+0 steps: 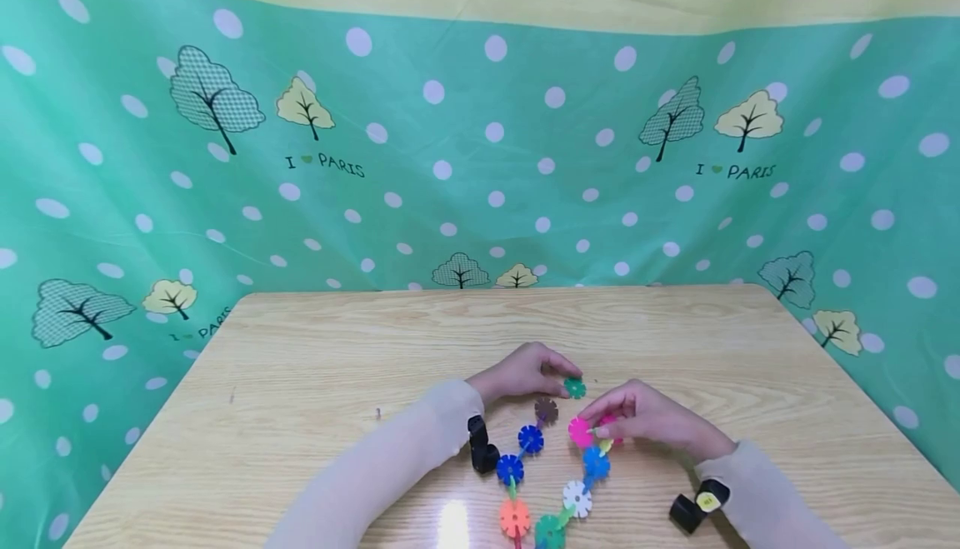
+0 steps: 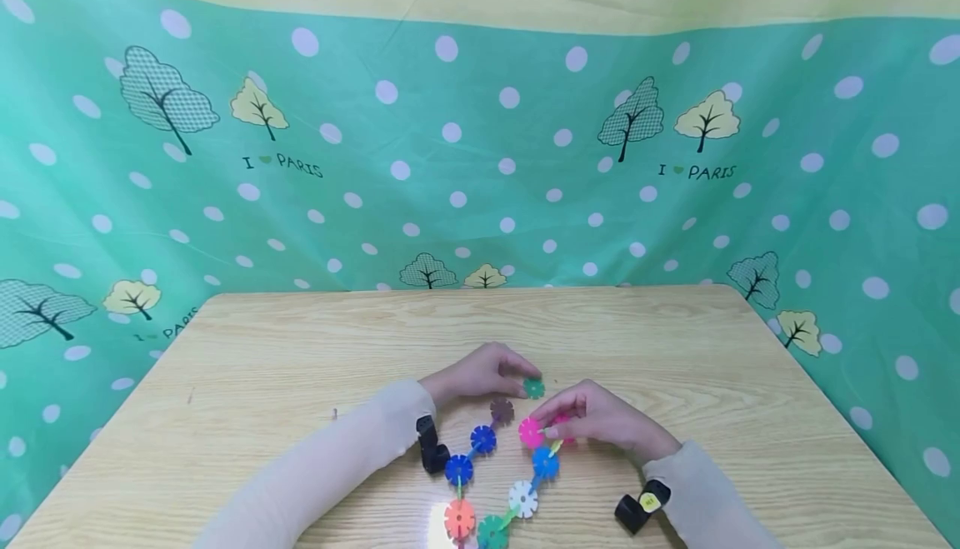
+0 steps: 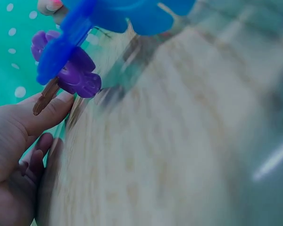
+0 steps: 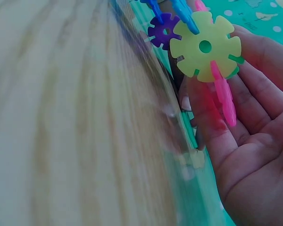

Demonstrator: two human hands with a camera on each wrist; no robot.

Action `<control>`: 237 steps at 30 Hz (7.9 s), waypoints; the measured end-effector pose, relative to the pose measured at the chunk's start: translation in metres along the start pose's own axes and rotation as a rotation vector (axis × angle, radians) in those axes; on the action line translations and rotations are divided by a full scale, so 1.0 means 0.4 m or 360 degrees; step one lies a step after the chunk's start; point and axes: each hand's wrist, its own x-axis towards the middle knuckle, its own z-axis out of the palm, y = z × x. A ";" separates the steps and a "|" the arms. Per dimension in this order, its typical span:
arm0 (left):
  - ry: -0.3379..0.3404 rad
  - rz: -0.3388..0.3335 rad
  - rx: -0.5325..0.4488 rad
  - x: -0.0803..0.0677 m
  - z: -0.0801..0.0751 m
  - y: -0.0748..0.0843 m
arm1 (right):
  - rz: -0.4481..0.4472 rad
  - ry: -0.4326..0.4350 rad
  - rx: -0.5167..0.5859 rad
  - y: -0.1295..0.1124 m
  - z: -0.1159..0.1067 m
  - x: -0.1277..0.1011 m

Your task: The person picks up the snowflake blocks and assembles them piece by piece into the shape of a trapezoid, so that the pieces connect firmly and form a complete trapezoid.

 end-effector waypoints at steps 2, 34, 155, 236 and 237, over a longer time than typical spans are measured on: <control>-0.0001 -0.0005 0.0030 0.001 0.002 0.002 | -0.0002 -0.0001 -0.0006 -0.001 0.001 -0.001; 0.0380 -0.0382 -0.0756 -0.117 -0.073 -0.002 | 0.0135 0.0326 -0.0189 -0.027 0.035 0.049; 0.0659 -0.0060 -0.0387 -0.262 -0.051 0.084 | 0.0190 0.0720 -0.0465 -0.092 0.147 0.156; 0.0101 -0.0488 -0.0714 -0.114 -0.070 0.003 | 0.0076 0.0572 -0.0301 -0.050 0.108 0.119; 0.0113 -0.0501 -0.0721 -0.112 -0.068 0.001 | 0.0081 0.0573 -0.0308 -0.051 0.108 0.119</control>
